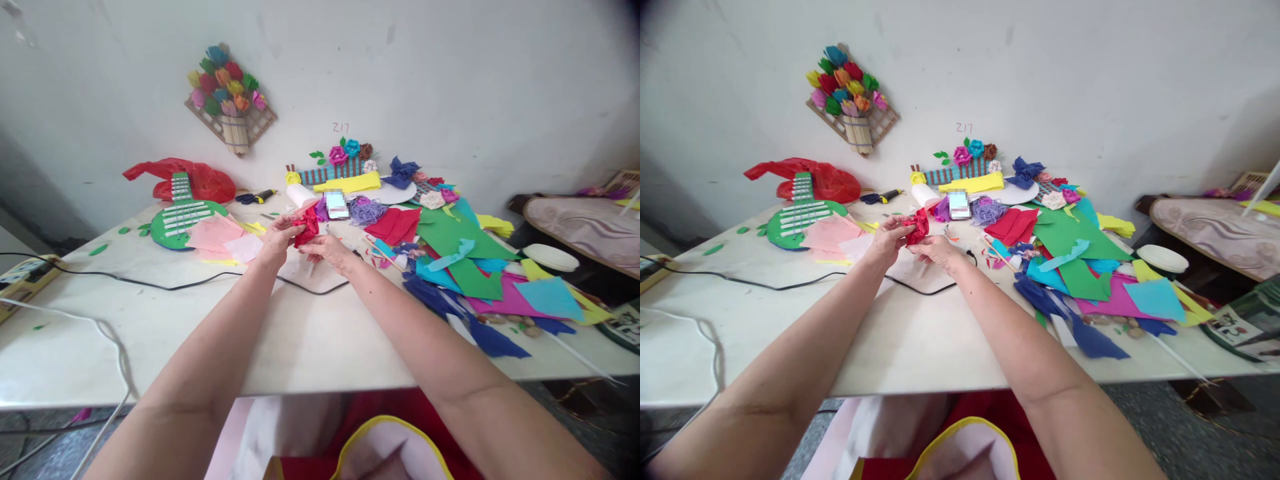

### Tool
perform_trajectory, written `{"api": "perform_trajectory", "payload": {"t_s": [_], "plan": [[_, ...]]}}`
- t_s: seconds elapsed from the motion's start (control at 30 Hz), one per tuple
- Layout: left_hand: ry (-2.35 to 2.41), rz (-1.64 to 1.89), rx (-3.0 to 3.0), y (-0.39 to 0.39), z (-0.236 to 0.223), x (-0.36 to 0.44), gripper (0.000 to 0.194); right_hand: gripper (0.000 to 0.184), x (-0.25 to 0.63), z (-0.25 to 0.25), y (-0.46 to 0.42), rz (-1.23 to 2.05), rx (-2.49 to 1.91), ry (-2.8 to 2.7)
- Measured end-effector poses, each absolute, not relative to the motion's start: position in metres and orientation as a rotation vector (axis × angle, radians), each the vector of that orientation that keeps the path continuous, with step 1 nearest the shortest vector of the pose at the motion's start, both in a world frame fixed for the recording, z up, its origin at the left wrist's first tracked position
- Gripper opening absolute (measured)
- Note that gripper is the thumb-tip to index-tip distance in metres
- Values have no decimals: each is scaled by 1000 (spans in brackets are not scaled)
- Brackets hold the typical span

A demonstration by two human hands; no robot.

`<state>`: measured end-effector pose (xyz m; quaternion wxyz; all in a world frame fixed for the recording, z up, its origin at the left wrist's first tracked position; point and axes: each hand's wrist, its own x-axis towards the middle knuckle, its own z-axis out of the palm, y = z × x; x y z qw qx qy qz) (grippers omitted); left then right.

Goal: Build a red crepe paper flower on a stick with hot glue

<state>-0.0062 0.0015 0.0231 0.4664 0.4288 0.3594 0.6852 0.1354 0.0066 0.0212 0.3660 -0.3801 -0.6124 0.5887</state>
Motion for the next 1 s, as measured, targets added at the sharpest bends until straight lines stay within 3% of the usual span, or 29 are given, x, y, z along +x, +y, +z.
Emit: {"api": "perform_trajectory", "payload": {"t_s": [0.3,1.0], "plan": [[896,1686,1032,3,21,-3,43,6,130,17,6,1461,-1021,-1471],[890,1755,971,8,15,-5,46,8,129,7,17,1147,-1088,-1442]]}}
